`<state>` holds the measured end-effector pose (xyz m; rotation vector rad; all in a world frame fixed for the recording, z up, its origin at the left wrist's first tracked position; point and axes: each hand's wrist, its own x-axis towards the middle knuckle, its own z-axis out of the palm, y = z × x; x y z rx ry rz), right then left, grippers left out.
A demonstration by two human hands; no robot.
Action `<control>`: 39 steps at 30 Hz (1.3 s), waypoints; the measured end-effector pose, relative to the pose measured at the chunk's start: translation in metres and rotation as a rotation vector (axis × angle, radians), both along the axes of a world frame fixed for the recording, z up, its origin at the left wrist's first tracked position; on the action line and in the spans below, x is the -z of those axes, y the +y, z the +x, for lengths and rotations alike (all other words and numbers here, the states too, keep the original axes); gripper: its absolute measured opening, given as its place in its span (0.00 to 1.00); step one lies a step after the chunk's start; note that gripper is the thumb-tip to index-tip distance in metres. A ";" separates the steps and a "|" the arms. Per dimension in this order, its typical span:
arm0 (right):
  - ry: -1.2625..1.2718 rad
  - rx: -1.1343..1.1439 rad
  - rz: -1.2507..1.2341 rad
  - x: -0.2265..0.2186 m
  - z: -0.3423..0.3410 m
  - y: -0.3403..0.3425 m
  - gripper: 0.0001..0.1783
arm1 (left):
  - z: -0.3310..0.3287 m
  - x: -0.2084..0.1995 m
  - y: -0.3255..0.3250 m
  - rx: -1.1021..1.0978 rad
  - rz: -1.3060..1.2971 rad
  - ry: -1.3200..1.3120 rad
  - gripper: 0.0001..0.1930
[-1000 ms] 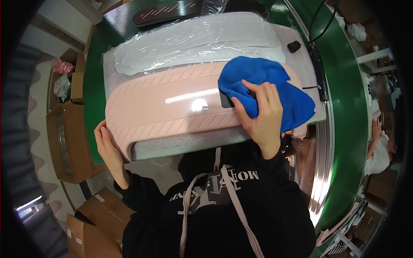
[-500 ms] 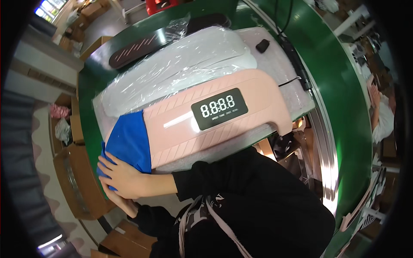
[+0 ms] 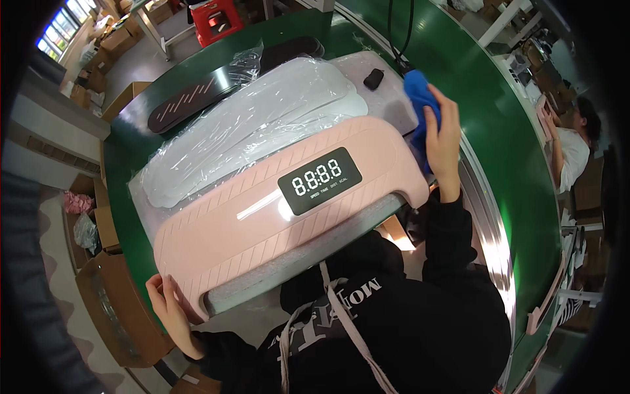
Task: Cleaning a pink electronic device and attaching a black front panel on a factory assembly line.
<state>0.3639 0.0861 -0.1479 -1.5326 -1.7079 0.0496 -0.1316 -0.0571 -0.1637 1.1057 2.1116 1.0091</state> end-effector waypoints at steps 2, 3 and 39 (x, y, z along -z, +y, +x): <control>-0.429 0.279 0.146 -0.019 0.005 -0.002 0.21 | 0.003 -0.029 0.011 0.090 0.053 0.033 0.13; -0.426 0.261 0.151 -0.024 0.000 0.000 0.21 | 0.002 -0.042 0.017 0.191 0.099 0.075 0.13; -0.627 -0.851 0.637 -0.172 -0.193 0.120 0.21 | -0.073 -0.156 0.207 0.059 1.078 -0.096 0.19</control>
